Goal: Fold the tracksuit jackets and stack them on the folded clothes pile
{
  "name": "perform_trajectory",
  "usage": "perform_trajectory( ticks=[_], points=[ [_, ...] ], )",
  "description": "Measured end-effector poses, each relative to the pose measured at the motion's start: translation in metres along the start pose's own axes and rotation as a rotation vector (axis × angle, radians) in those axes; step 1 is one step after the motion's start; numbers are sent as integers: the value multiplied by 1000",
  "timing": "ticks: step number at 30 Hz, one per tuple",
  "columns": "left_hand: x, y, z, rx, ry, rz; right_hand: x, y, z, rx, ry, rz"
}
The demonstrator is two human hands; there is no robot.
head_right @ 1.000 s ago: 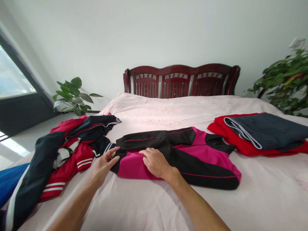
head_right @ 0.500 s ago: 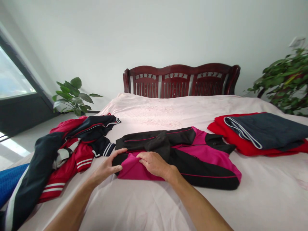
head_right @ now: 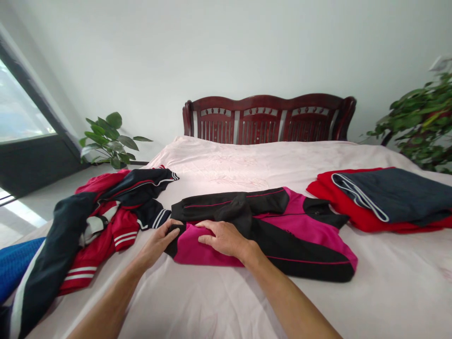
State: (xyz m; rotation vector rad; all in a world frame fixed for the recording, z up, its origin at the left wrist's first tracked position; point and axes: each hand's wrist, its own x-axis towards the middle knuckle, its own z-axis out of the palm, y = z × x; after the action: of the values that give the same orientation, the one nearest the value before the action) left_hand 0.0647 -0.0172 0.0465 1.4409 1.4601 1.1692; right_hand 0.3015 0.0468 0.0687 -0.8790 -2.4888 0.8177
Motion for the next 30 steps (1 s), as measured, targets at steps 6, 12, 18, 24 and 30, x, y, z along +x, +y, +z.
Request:
perform_trajectory(
  ticks=[6,12,18,24,30],
  points=[
    [3,-13,8,144,160,-39,13,11,12,-36,-27,97],
    [-2,-19,13,631,246,-149,21,14,25,-358,-46,229],
    [-8,-6,9,990,144,-294,14,12,41,-624,90,140],
    [-12,-6,5,1040,236,-144,10,13,51,-697,208,130],
    [-15,-14,37,990,237,567,12,11,53,-698,179,147]
  ],
)
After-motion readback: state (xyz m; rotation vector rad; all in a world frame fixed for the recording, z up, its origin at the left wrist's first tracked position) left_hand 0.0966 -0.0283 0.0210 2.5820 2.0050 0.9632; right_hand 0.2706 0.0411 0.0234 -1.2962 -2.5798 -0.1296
